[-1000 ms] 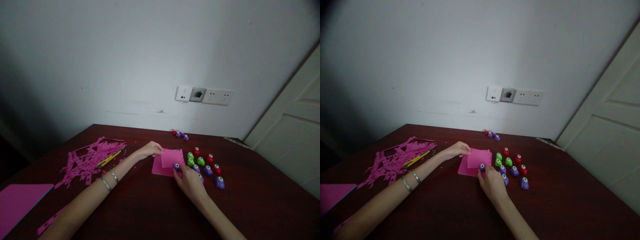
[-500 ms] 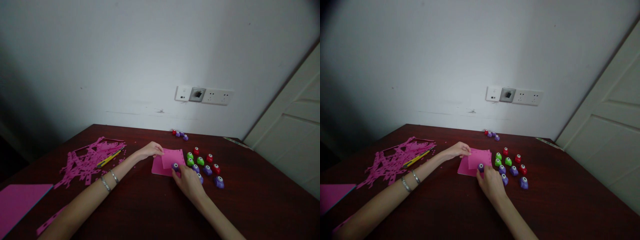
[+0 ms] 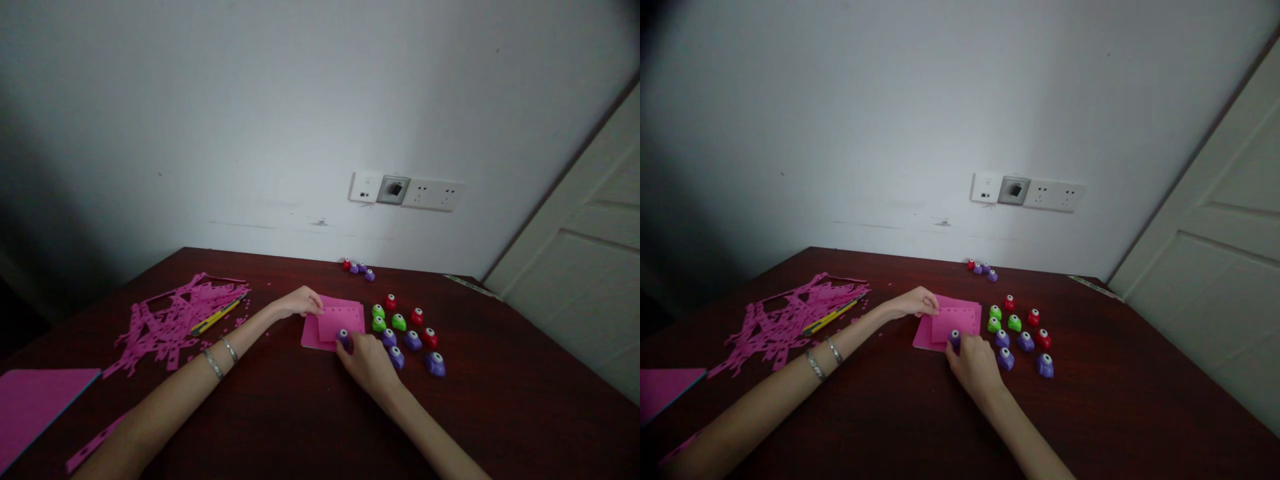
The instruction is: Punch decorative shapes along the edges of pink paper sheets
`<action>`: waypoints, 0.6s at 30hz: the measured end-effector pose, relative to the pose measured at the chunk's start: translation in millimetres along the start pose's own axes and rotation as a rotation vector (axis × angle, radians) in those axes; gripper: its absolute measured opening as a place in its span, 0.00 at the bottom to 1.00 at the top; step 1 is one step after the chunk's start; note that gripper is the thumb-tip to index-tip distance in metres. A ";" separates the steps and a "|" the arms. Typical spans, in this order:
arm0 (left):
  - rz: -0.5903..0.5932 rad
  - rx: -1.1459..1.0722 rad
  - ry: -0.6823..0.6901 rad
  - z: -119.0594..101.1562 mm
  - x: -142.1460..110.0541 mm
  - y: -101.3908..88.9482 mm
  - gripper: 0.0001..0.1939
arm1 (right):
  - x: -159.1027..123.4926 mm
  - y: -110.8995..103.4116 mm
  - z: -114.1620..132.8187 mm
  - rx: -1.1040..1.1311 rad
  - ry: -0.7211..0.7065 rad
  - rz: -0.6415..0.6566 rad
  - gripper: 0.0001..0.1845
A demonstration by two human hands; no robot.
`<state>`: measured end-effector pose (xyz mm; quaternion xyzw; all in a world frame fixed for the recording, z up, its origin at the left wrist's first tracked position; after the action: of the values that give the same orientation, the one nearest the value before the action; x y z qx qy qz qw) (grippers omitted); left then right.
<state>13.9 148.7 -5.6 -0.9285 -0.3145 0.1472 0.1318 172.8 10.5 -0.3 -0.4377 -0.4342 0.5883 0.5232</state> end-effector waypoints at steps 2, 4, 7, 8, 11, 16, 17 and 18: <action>-0.001 0.031 -0.012 -0.8 -0.3 -0.1 0.10 | 0.2 0.4 -0.2 0.001 -0.002 0.005 0.17; 0.010 0.057 -0.013 -2.1 -0.7 -0.2 0.10 | 0.4 0.0 -0.2 -0.004 -0.001 0.008 0.16; 0.010 0.102 -0.011 -2.7 -0.1 -1.0 0.10 | 0.4 -1.3 -0.5 -0.010 -0.002 0.019 0.16; 0.008 0.120 -0.009 -2.2 0.7 -1.3 0.10 | 0.3 -1.8 -0.8 -0.011 -0.003 0.026 0.17; 0.016 0.165 0.020 1.3 4.5 -1.6 0.10 | -0.4 -2.7 -2.0 -0.008 -0.005 0.049 0.17; 0.012 0.195 0.047 9.5 10.5 -1.5 0.10 | -1.4 0.0 -3.4 -0.007 -0.014 0.075 0.15; 0.012 0.196 0.043 10.7 11.1 -1.3 0.10 | -1.3 0.7 -3.2 -0.011 -0.020 0.079 0.15; 0.013 0.196 0.040 11.5 11.6 -1.1 0.10 | -1.0 1.3 -2.9 -0.015 -0.027 0.082 0.15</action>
<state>18.0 158.5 -18.0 -0.9160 -0.2897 0.1594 0.2273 175.4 9.5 -2.3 -0.4508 -0.4273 0.6120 0.4895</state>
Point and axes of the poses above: each hand's wrist, its own x-axis towards the middle knuckle, its own y-axis out of the palm, z = x × y, the point moved 2 cm from there along x, towards the middle knuckle, and after that the axes turned 12 degrees about z, right-handed, at the moved point
